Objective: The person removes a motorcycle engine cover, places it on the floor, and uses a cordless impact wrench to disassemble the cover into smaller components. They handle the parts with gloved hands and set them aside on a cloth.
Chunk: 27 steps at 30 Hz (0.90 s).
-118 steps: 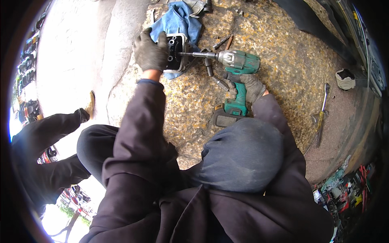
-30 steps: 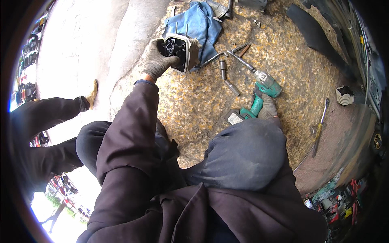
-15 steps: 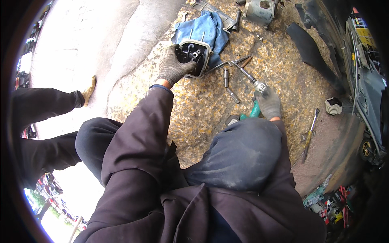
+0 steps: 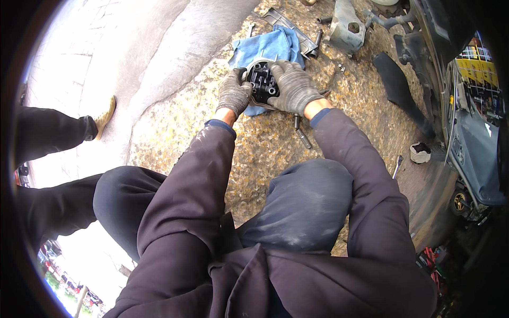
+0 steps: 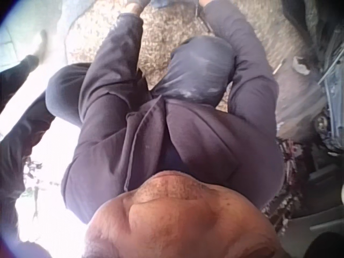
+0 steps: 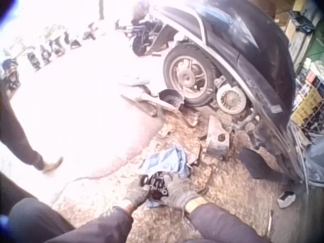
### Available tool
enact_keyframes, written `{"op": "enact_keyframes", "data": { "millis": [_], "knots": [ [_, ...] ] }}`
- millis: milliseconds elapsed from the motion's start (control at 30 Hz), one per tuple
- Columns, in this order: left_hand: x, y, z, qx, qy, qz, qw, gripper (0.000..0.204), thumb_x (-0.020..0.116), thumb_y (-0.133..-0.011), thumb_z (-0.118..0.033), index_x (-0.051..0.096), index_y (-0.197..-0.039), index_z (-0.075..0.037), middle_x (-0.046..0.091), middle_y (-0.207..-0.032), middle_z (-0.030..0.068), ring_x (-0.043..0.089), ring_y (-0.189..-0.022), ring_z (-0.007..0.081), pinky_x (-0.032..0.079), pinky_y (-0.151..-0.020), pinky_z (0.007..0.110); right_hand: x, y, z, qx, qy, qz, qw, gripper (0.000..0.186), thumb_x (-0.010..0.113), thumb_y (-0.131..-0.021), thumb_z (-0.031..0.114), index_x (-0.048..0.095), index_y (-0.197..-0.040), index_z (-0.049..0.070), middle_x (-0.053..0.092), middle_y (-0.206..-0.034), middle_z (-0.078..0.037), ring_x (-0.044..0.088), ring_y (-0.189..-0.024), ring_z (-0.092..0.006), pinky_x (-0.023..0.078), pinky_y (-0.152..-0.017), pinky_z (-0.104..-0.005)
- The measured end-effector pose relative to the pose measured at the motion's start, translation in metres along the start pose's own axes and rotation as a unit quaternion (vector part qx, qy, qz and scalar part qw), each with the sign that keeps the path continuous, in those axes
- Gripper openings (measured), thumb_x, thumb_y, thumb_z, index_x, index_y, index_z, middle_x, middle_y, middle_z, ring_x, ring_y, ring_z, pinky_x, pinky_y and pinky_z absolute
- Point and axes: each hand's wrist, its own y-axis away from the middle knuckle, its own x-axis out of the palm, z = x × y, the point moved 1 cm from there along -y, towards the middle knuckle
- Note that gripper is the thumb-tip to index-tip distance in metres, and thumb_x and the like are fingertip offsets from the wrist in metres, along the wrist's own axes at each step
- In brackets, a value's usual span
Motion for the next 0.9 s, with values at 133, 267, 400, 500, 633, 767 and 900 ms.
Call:
{"op": "enact_keyframes", "data": {
  "millis": [133,267,400,500,633,767,900],
  "knots": [
    [0.0,-0.002,0.007,-0.001,0.021,-0.013,1.0,0.04,0.051,-0.084,0.0,0.057,-0.124,0.001,0.067,-0.116,0.0182,0.064,-0.107,0.0245,0.048,-0.094,0.034,0.014,-0.022,0.008,0.035,0.067,0.101,0.992,0.085,0.079,-0.07,0.036,0.042,-0.139,0.003,0.052,-0.134,-0.017,0.047,-0.124,-0.0362,0.04,-0.105,-0.0439],
    [-0.002,-0.002,0.006,0.032,-0.028,-0.04,0.998,0.036,0.05,-0.085,0.0,0.062,-0.119,-0.002,0.069,-0.109,0.0185,0.067,-0.101,0.0265,0.05,-0.09,0.035,0.018,-0.029,0.011,0.038,0.078,0.086,0.993,0.084,0.08,-0.071,0.037,0.042,-0.138,0.004,0.055,-0.129,-0.018,0.051,-0.119,-0.0364,0.041,-0.103,-0.0442],
    [-0.003,-0.001,0.006,0.02,0.004,-0.034,0.999,0.035,0.051,-0.085,0.0,0.062,-0.118,-0.001,0.069,-0.108,0.018,0.068,-0.1,0.0252,0.051,-0.089,0.034,0.02,-0.037,0.008,-0.017,0.083,0.084,0.993,0.072,0.079,-0.071,0.037,0.051,-0.129,0.006,0.057,-0.122,-0.02,0.053,-0.115,-0.0371,0.042,-0.1,-0.0456],
    [-0.003,-0.001,0.009,0.004,-0.011,-0.033,0.999,0.031,0.052,-0.087,-0.001,0.063,-0.116,0.0,0.07,-0.106,0.0176,0.068,-0.098,0.0239,0.051,-0.088,0.034,0.023,-0.04,0.001,0.004,0.003,0.076,0.997,0.07,0.08,-0.065,0.034,0.055,-0.124,0.006,0.058,-0.117,-0.02,0.055,-0.11,-0.0371,0.043,-0.099,-0.0443],
    [0.0,-0.001,0.015,-0.014,0.012,-0.015,1.0,0.026,0.055,-0.089,-0.003,0.064,-0.114,0.0,0.07,-0.104,0.0164,0.068,-0.095,0.0218,0.052,-0.084,0.033,0.026,-0.038,-0.005,-0.008,-0.026,0.05,0.998,0.072,0.081,-0.062,0.031,0.055,-0.125,0.007,0.056,-0.117,-0.019,0.053,-0.11,-0.0368,0.043,-0.099,-0.0431],
    [0.003,-0.003,0.018,-0.004,0.02,-0.027,0.999,0.024,0.055,-0.09,-0.003,0.064,-0.113,-0.001,0.071,-0.103,0.0157,0.068,-0.092,0.0211,0.052,-0.082,0.032,0.026,-0.035,-0.001,0.0,-0.016,0.068,0.998,0.073,0.081,-0.062,0.029,0.055,-0.126,0.006,0.056,-0.116,-0.019,0.053,-0.11,-0.037,0.043,-0.099,-0.0431],
    [0.002,0.0,0.015,-0.006,-0.013,-0.031,0.999,0.024,0.055,-0.089,-0.004,0.065,-0.111,-0.002,0.071,-0.102,0.0164,0.068,-0.091,0.0211,0.052,-0.082,0.033,0.024,-0.031,0.007,-0.007,-0.019,0.019,1.0,0.072,0.082,-0.061,0.027,0.056,-0.125,0.006,0.056,-0.115,-0.019,0.053,-0.109,-0.0375,0.044,-0.098,-0.0425]
  ]
}}
